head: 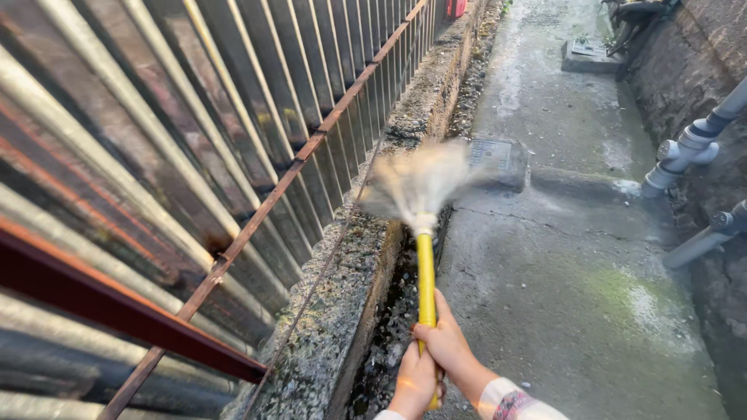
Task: The person sweeps debris from a concrete ledge and along a narrow outdoor alleyway using a handheld broom.
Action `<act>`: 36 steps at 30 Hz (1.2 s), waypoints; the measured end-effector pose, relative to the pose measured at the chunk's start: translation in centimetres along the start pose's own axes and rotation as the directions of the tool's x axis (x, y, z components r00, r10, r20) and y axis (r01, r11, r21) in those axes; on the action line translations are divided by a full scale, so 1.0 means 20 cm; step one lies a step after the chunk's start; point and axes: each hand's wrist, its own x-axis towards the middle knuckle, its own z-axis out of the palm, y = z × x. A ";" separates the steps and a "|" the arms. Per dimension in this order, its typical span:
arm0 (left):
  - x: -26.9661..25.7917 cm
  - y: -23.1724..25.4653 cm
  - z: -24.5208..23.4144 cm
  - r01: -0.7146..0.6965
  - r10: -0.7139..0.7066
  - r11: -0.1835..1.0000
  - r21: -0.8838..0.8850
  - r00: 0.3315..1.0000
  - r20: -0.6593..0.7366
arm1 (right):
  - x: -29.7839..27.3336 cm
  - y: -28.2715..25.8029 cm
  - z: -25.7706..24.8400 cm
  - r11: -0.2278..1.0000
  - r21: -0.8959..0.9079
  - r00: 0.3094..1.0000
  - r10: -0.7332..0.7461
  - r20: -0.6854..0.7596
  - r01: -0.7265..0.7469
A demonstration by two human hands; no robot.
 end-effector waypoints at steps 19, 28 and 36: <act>0.98 0.37 0.67 0.022 -0.038 0.987 -0.162 0.994 -0.101 | 1.17 -0.11 -0.53 0.971 0.017 0.956 0.232 0.181 -0.239; 1.30 -0.14 0.72 -0.033 0.031 0.998 -0.044 0.998 -0.053 | 1.49 0.17 -0.79 0.796 0.405 0.877 0.307 0.370 -0.450; 1.31 -0.52 0.48 0.053 -0.034 0.997 0.059 0.960 -0.277 | 1.92 0.68 -1.13 0.724 0.162 0.730 0.606 0.317 -0.671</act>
